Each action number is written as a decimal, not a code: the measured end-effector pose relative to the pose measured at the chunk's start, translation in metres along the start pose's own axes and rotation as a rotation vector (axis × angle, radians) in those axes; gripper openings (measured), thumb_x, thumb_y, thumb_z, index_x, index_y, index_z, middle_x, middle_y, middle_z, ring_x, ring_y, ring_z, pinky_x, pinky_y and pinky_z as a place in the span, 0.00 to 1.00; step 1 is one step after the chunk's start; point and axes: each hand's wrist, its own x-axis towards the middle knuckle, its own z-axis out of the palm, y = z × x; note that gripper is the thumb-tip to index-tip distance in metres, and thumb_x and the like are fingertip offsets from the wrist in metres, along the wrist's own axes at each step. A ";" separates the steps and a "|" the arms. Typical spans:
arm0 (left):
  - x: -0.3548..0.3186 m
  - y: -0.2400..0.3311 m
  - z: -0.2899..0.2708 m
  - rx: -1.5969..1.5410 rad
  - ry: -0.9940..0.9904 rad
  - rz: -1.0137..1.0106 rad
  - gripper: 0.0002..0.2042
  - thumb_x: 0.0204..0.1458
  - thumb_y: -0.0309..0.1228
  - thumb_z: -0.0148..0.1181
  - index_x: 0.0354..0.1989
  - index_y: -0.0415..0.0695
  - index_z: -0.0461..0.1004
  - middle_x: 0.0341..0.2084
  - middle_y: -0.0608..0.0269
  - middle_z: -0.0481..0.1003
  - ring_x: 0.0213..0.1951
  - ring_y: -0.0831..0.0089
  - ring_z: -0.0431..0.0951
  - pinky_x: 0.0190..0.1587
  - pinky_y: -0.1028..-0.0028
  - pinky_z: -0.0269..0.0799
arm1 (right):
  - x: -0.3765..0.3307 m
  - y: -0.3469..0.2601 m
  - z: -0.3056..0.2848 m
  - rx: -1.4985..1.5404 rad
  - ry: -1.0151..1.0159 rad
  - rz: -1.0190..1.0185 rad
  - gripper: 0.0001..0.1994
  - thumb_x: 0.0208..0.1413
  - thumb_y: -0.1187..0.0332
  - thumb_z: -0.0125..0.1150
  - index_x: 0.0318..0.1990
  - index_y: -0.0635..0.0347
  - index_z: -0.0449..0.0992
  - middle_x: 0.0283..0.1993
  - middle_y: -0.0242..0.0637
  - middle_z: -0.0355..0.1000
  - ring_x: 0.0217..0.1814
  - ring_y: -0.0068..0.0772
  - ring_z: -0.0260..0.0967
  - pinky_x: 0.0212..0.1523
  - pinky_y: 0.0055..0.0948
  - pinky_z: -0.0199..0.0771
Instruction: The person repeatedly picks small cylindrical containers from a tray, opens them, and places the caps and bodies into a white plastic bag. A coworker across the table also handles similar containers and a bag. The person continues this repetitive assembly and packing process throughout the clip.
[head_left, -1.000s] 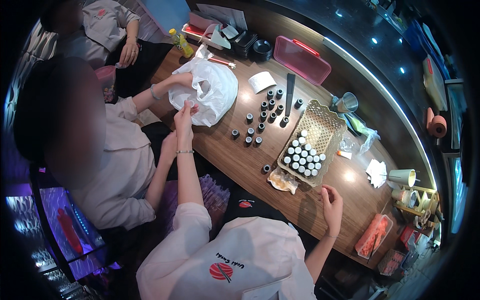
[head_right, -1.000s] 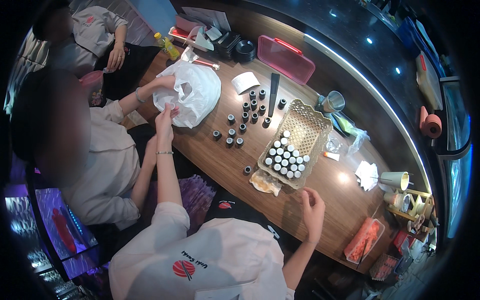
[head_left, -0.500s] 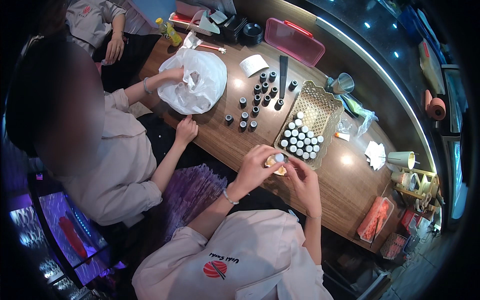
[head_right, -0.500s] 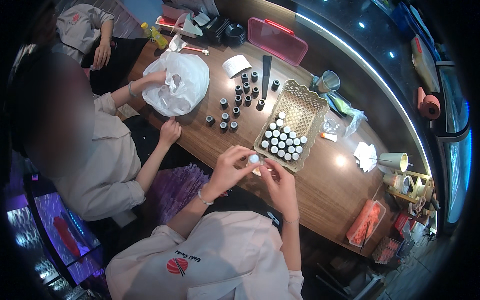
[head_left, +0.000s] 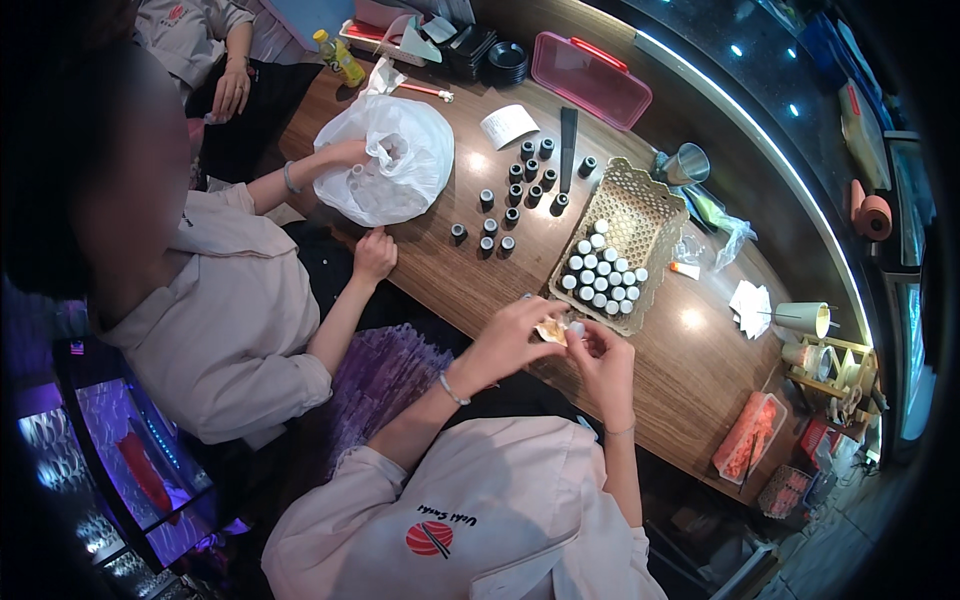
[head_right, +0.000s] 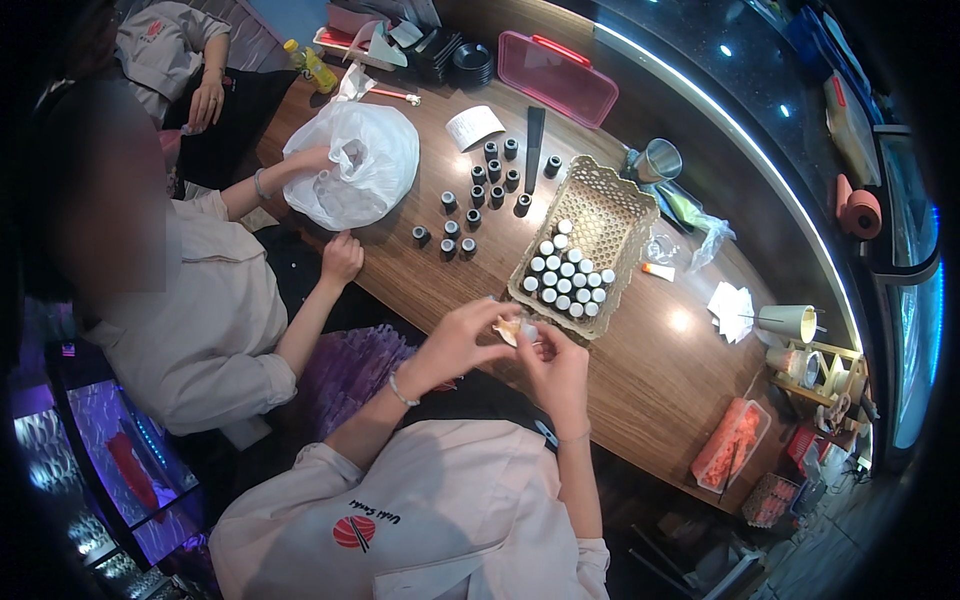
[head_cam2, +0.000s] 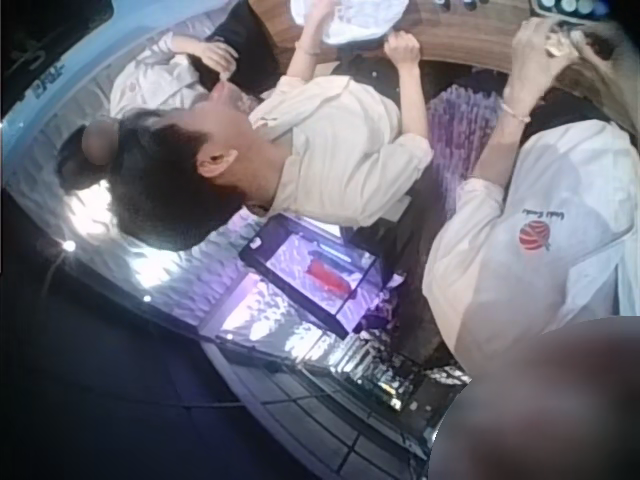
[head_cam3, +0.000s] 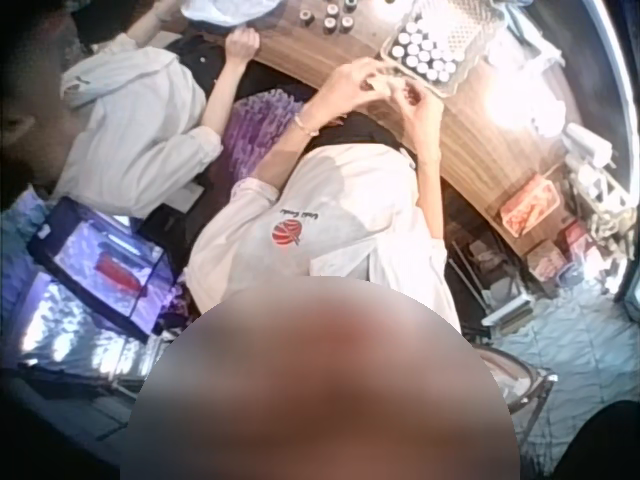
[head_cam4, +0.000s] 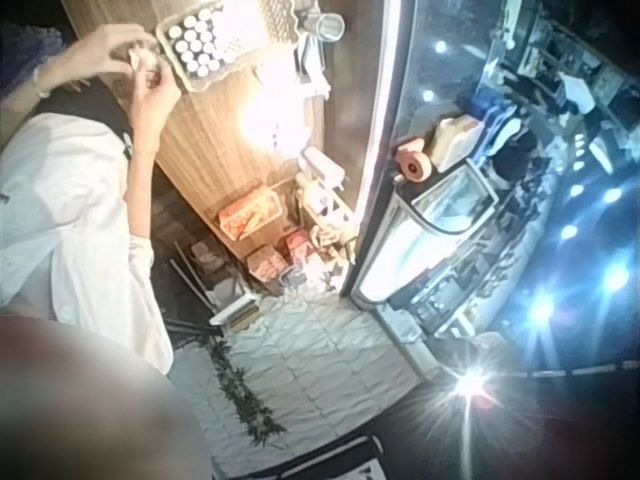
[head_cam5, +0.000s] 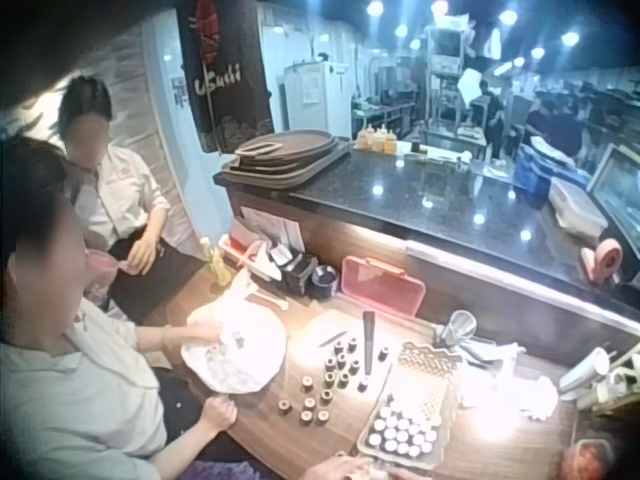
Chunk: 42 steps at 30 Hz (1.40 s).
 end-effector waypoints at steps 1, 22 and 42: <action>0.002 -0.010 -0.010 -0.030 -0.022 -0.130 0.19 0.50 0.30 0.76 0.51 0.41 0.82 0.41 0.57 0.81 0.43 0.61 0.83 0.49 0.65 0.79 | 0.001 0.003 -0.001 0.000 0.045 -0.007 0.15 0.62 0.68 0.72 0.49 0.72 0.83 0.33 0.32 0.80 0.32 0.15 0.73 0.36 0.20 0.77; 0.034 -0.152 -0.037 -0.080 0.749 -0.239 0.14 0.61 0.29 0.70 0.50 0.35 0.77 0.44 0.58 0.81 0.38 0.75 0.82 0.42 0.74 0.78 | -0.002 0.018 -0.052 0.168 0.085 0.062 0.14 0.64 0.72 0.69 0.54 0.70 0.81 0.39 0.30 0.78 0.38 0.16 0.71 0.41 0.21 0.75; 0.055 0.101 -0.014 -1.352 -0.090 -0.185 0.18 0.75 0.44 0.47 0.59 0.42 0.68 0.32 0.64 0.73 0.26 0.78 0.75 0.26 0.76 0.75 | 0.024 -0.175 -0.105 -0.225 -0.136 -0.720 0.20 0.56 0.76 0.71 0.57 0.58 0.82 0.50 0.38 0.79 0.41 0.29 0.76 0.39 0.26 0.76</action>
